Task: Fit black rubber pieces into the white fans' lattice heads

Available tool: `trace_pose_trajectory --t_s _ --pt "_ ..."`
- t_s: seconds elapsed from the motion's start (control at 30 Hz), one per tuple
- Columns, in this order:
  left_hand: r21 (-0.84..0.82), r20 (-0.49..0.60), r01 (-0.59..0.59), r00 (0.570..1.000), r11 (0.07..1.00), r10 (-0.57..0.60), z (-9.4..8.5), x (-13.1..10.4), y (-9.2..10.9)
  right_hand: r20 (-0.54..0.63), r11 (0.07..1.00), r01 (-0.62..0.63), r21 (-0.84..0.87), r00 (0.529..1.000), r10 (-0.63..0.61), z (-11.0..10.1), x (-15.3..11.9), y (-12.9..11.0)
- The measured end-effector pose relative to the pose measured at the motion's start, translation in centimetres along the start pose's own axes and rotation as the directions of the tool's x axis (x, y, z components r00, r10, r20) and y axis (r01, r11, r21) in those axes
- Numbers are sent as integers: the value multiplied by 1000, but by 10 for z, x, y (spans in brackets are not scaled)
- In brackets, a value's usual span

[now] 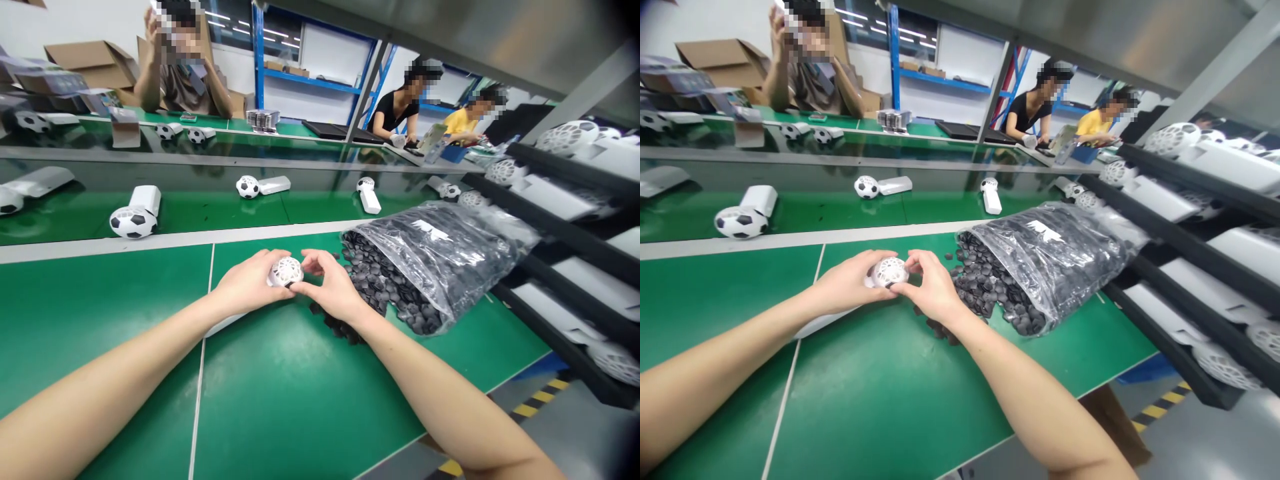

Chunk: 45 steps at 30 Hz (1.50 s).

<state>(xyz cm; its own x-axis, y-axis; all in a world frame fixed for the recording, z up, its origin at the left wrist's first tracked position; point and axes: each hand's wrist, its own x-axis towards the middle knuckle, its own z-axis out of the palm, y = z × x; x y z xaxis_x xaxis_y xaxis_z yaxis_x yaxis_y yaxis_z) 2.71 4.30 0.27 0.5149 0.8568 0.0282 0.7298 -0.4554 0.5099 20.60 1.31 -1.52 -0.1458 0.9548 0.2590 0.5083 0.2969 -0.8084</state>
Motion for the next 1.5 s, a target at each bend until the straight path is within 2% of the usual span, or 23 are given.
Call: trace_pose_trajectory --t_s 0.07,0.13,0.23,0.33,0.4,0.43,0.47,0.53,0.6,0.67,0.77,0.87,0.93,0.97,1.07,1.13,1.2,1.27,1.37,1.5 --pt "3 -3 -4 1000 1000 4 0 0 1 57 991 -113 76 992 108 1 3 3" --pt "21 -15 -7 1000 1000 7 0 0 2 136 966 -180 184 978 156 4 4 6" --pt "52 -32 12 999 999 -11 0 -1 4 144 942 -186 280 978 150 8 4 8" --pt "66 -41 13 999 998 -10 0 -2 5 139 954 -151 260 983 117 4 7 9" --pt "61 -16 -10 1000 998 11 0 -3 5 131 978 -108 180 988 85 -7 14 13" --pt "56 4 -16 1000 998 16 0 -3 5 92 992 -86 95 993 77 -14 18 17" --pt "52 28 -17 999 999 16 0 -3 4 5 997 -74 -35 997 74 -23 23 22" --pt "55 64 -12 998 998 8 -2 -2 4 -169 928 -119 -352 984 62 -39 29 33" --pt "85 75 -35 997 996 28 -4 -3 4 -190 814 -168 -557 979 72 -49 33 43" --pt "141 71 -105 993 984 96 -5 -3 4 -153 756 -174 -631 983 98 -52 33 50" --pt "242 45 -176 984 954 170 -7 -4 0 -142 739 -175 -650 984 108 -47 30 49" --pt "276 13 -203 978 940 207 -6 -1 -8 -143 725 -176 -665 984 108 -43 28 40" --pt "261 1 -233 970 937 241 -6 1 -13 -123 752 -150 -642 988 92 -42 25 34" --pt "250 -2 -246 967 936 255 -6 3 -15 -108 794 -132 -593 991 83 -41 24 30" --pt "220 -4 -281 957 934 288 -6 5 -20 -31 960 -105 -260 994 100 -36 18 22" --pt "207 -13 -294 953 933 303 -5 6 -22 54 993 -106 -47 993 109 -32 14 17" --pt "202 -23 -301 950 932 312 -5 6 -22 87 999 -34 -23 996 36 -29 10 12" --pt "205 -27 -303 949 931 315 -4 6 -22 48 983 118 -143 992 -113 -28 7 6" --pt "208 -26 -297 951 932 309 -3 6 -23 26 916 299 -267 953 -303 -27 3 -2" --pt "177 -5 -297 953 939 302 -5 5 -24 44 894 370 -254 928 -371 -25 -1 -10"
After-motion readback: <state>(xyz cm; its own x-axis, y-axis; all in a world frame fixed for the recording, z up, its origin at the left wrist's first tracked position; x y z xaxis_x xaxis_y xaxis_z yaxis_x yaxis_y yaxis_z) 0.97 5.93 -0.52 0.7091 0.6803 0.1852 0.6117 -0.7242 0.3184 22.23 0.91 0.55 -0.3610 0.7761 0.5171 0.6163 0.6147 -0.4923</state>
